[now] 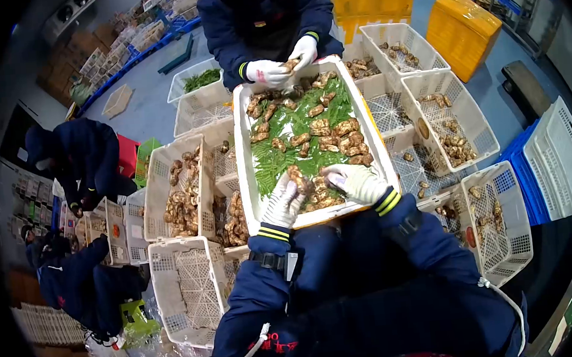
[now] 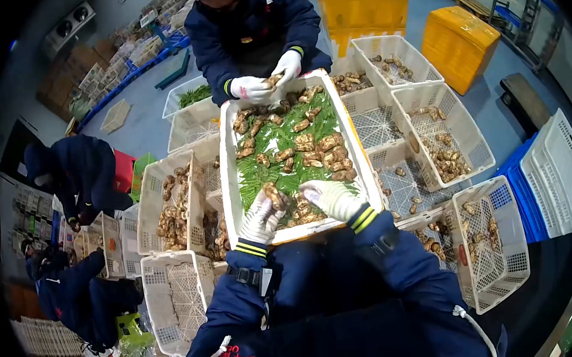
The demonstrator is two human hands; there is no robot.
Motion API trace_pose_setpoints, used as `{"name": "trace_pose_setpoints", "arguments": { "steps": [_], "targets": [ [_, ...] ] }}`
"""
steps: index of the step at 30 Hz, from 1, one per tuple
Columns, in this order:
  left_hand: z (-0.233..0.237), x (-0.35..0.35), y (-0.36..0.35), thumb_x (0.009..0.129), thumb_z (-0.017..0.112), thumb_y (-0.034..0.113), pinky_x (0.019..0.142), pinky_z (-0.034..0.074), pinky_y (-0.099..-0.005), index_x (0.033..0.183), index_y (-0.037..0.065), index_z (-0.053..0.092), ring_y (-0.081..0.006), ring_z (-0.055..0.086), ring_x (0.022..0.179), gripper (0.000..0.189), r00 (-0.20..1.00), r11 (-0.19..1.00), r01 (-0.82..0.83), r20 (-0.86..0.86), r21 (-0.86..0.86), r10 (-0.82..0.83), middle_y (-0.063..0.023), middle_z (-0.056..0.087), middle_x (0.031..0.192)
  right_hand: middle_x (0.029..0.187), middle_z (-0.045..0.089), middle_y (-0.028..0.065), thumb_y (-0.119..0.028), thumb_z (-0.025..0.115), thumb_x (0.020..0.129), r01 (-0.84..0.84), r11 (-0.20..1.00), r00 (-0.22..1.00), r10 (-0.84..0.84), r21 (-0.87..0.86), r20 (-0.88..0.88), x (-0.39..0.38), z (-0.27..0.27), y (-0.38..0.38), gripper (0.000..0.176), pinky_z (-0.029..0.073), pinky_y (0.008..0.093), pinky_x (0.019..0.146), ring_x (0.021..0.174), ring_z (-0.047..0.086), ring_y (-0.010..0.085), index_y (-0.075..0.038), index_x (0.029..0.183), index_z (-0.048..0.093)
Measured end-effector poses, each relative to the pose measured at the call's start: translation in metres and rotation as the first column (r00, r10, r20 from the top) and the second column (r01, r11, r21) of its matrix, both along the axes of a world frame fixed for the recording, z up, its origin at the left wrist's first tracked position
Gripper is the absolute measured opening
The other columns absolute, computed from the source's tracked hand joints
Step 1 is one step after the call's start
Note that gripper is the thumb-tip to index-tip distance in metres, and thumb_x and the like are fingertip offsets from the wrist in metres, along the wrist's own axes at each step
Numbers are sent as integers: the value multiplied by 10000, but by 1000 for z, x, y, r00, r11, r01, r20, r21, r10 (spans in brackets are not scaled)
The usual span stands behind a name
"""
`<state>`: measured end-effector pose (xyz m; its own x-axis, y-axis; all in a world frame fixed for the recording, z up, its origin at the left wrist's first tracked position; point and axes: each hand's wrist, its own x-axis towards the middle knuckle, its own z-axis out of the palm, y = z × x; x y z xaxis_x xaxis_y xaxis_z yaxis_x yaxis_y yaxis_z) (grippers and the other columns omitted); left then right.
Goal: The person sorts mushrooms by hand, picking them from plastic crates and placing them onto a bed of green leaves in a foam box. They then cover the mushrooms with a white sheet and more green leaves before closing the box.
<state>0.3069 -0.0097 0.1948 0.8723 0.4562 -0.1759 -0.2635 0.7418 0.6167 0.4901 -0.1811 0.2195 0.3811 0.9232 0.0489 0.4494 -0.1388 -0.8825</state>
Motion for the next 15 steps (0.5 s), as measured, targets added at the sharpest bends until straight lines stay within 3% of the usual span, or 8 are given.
{"name": "trace_pose_setpoints", "arguments": {
  "steps": [1,2,4,5,8,9,13,15],
  "targets": [
    [-1,-4,9,957,635,94,1020,509,-412,1373,44,488,-260,624,1109,444,998,1000,9,65,6,-10,-128,633,1167,1054,704,164,-262,553,992,26,998,999,-27,-58,-28,2,-2,10,337,515,397,886,957,668,318,-54,1247,625],
    [-1,-9,15,958,634,95,1026,507,-416,1370,44,488,-264,624,1106,440,991,1000,19,129,11,-20,-127,633,1161,1030,707,142,-205,575,941,31,999,927,-25,-10,375,9,-10,17,289,500,423,928,963,654,327,-72,1179,672],
    [-11,-18,18,939,645,68,1064,480,-484,1299,49,526,-292,623,1097,380,986,989,-132,98,-60,138,-136,638,1126,1016,697,109,-167,607,869,94,992,707,-6,-86,707,17,-22,27,235,490,441,950,1012,632,304,-105,1065,722],
    [-13,-21,20,933,644,50,1076,468,-516,1260,49,548,-304,621,1100,341,977,982,-150,132,-119,165,-142,640,1120,1055,680,91,-162,628,835,-1,976,694,157,-217,703,25,-28,42,205,456,435,1013,1143,578,319,-128,1004,739],
    [-20,-26,24,912,655,32,1076,447,-552,1265,55,558,-317,597,1138,367,973,957,-100,173,-271,151,-137,641,1116,1083,675,66,-172,667,795,-65,971,604,223,-232,765,22,-47,59,169,466,437,1000,1189,551,347,-151,939,751],
    [-23,-26,23,909,659,35,1072,446,-551,1280,58,552,-313,596,1125,386,975,951,-88,171,-296,143,-130,640,1096,1137,661,67,-198,702,767,-65,950,523,293,-305,801,20,-54,64,216,463,444,1003,1214,535,348,-148,973,748],
    [-33,-23,28,929,662,91,968,509,-485,1390,80,499,-209,593,900,490,974,929,-194,50,-316,220,-49,597,902,1330,540,68,-225,828,662,-266,848,409,531,-459,742,11,-36,70,666,450,446,1036,1298,456,339,-143,1278,589],
    [-35,-22,29,929,684,170,942,515,-461,1431,73,463,-158,562,805,557,973,943,-221,7,-248,230,-13,538,813,1324,541,62,-215,837,658,-362,820,399,566,-443,722,9,-36,75,704,470,444,1006,1311,458,339,-146,1305,569]
  ]
}}
